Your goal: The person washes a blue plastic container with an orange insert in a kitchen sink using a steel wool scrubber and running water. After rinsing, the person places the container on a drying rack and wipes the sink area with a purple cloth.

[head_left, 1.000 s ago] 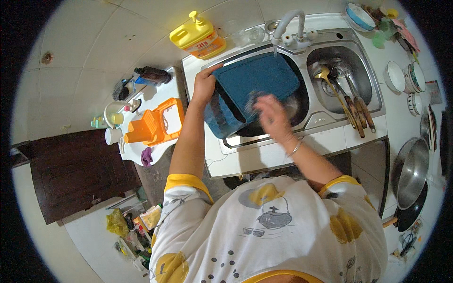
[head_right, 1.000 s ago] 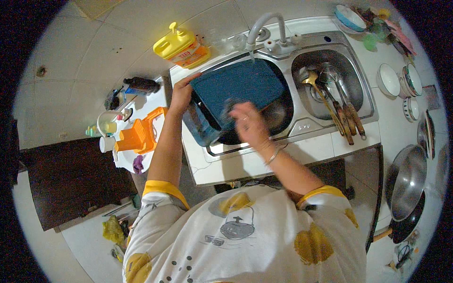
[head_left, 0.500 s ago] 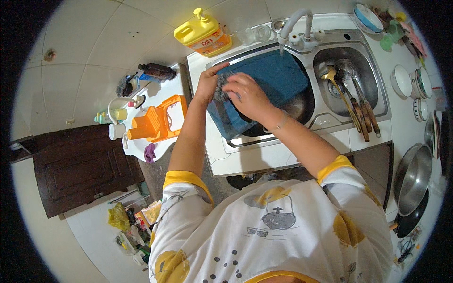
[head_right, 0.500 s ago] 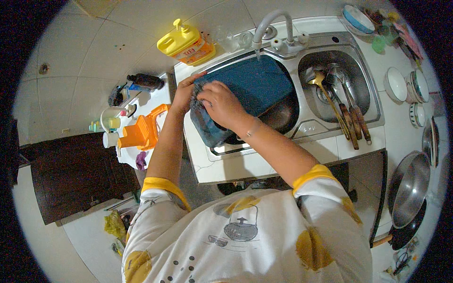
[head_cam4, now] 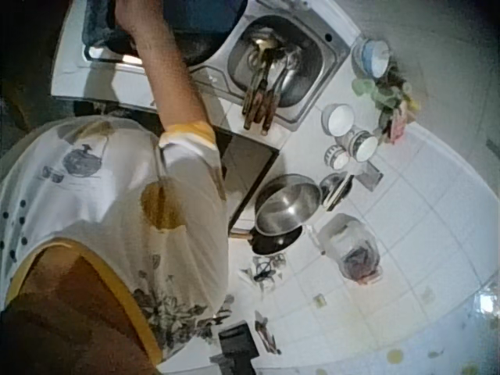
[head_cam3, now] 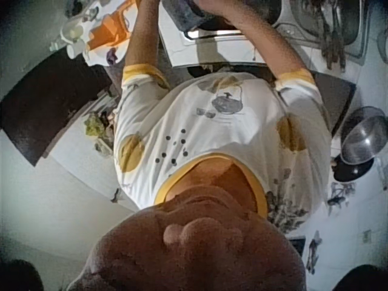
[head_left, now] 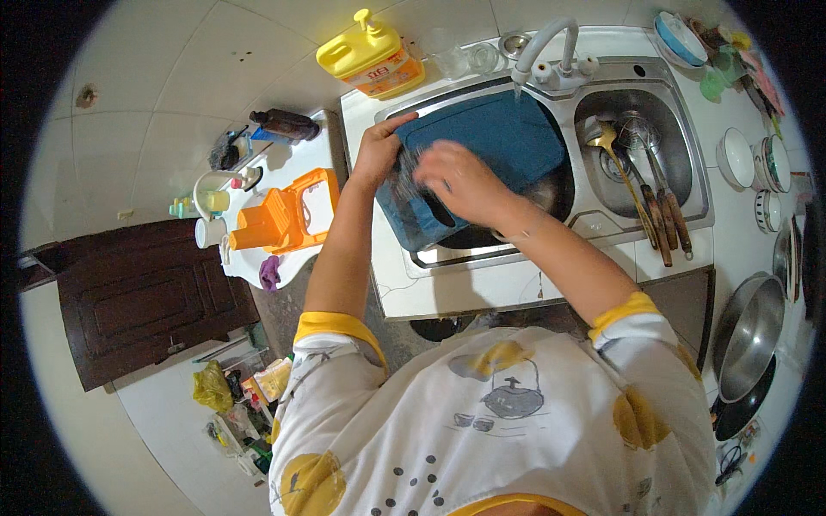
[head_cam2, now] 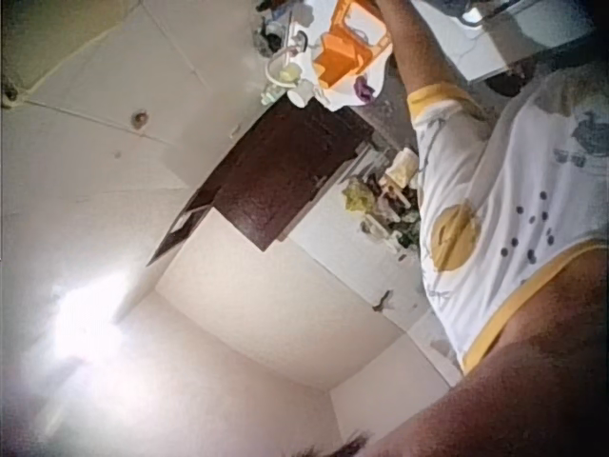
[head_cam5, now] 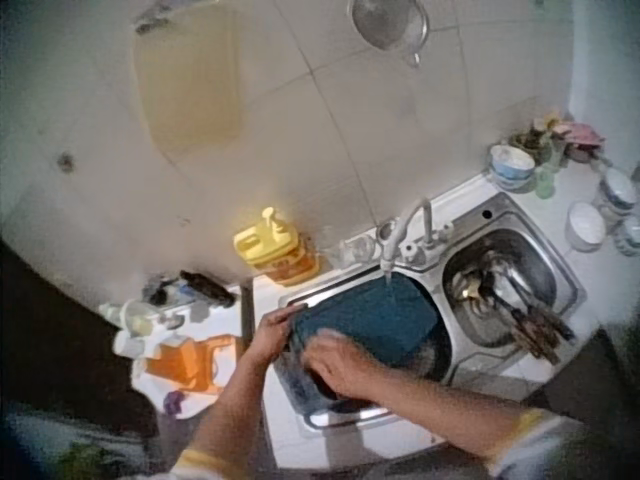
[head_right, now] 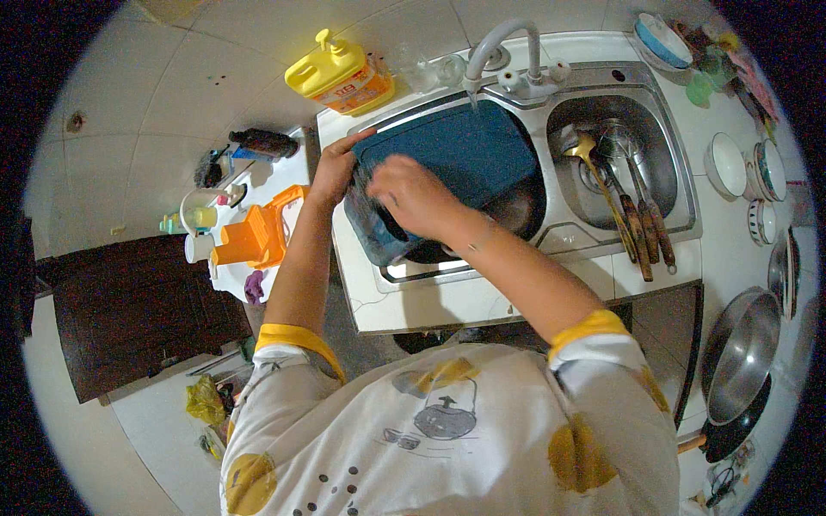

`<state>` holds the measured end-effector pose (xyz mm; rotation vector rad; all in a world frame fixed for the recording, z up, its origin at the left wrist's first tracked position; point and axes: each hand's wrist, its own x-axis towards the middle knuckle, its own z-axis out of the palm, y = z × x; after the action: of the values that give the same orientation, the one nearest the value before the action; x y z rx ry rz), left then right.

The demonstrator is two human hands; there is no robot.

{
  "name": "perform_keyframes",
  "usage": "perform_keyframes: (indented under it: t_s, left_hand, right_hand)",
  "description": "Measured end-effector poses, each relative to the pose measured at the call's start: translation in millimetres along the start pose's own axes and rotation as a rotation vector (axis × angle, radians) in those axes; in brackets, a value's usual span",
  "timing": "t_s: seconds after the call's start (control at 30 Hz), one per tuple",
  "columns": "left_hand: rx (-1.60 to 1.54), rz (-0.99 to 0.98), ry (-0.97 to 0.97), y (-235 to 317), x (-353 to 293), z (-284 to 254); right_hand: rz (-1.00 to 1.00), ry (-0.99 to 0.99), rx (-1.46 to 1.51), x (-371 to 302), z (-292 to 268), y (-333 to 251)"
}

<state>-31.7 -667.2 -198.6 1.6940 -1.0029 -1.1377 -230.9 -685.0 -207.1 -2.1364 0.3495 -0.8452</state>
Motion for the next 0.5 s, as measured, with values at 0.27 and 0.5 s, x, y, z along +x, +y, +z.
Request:
perform_keyframes:
  t_s: [0.27, 0.5]
  left_hand:
    - [0.11, 0.056, 0.054, 0.0, 3.2, 2.6]
    - [0.37, 0.058, -0.102, 4.3, 2.3, -2.4]
  right_hand:
    - [0.396, 0.218, -0.146, -82.1, -54.3, 102.6]
    - [0.097, 0.316, 0.005, -16.9, -5.7, 35.5]
